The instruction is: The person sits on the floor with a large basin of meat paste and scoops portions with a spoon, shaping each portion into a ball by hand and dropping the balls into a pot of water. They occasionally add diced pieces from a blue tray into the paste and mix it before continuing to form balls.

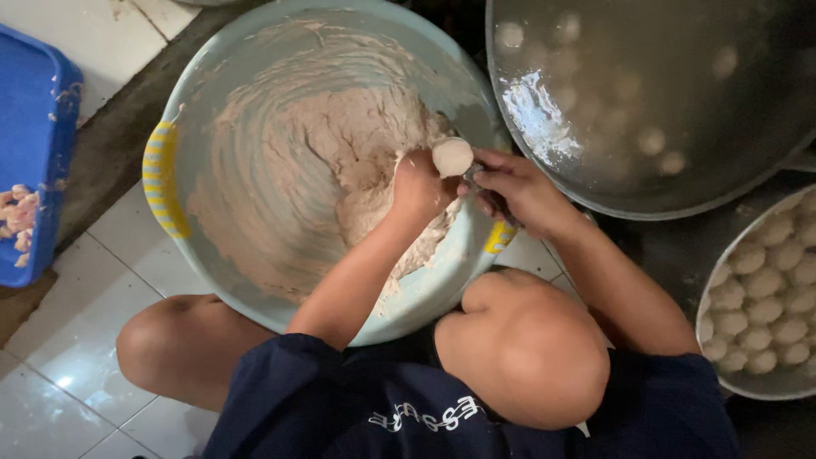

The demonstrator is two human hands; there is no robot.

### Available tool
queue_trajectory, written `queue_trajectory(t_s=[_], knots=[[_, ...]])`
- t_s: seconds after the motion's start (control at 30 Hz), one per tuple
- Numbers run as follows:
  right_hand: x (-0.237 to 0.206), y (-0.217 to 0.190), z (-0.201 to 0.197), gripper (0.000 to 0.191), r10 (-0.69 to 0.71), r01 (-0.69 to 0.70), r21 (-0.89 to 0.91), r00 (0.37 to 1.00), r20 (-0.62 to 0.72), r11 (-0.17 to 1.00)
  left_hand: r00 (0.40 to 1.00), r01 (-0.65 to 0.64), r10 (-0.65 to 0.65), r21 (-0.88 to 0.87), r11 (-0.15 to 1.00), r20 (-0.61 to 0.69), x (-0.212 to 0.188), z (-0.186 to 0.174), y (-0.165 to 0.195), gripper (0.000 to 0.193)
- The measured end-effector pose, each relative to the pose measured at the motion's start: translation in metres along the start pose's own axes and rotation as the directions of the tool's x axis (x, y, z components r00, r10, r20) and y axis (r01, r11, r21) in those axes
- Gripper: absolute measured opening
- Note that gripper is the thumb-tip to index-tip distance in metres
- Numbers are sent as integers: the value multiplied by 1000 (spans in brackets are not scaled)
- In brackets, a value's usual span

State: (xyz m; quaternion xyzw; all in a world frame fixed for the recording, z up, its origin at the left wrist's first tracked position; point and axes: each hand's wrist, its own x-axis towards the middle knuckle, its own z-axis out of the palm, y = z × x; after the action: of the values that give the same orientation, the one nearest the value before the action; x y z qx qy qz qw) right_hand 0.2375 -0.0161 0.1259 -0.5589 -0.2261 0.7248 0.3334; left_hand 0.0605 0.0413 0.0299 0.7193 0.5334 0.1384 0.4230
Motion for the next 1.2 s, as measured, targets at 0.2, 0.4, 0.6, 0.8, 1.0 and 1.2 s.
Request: queue_trajectory(t_s=[0.2, 0.4, 0.6, 0.8, 1.0, 1.2], knots=[[-5, -15, 6, 51, -123, 125, -78, 992, 33, 989, 912, 404, -14, -893, 196, 410, -23, 7, -59, 28], [-26, -19, 14, 49, -528, 334, -829, 848, 55, 450, 988, 127, -130, 44, 991, 79, 18, -13, -90, 29], [-54, -25, -4, 46, -542, 323, -696, 832, -114, 642, 987, -126, 138, 143, 982, -81, 72, -40, -98, 40], [-58, -12, -23, 36, -450, 244, -537, 843, -294, 808, 988, -21, 64, -290, 957, 141, 53, -13, -97, 36], [-37, -7, -14, 26, -413, 302, -394, 880, -234, 868, 981, 191, -179, -227, 955, 72, 15, -4, -54, 20], [-28, -17, 13, 33, -273, 174, -566, 957, -95, 806, 968, -214, 163, -287, 934, -193, -10, -30, -4, 23]])
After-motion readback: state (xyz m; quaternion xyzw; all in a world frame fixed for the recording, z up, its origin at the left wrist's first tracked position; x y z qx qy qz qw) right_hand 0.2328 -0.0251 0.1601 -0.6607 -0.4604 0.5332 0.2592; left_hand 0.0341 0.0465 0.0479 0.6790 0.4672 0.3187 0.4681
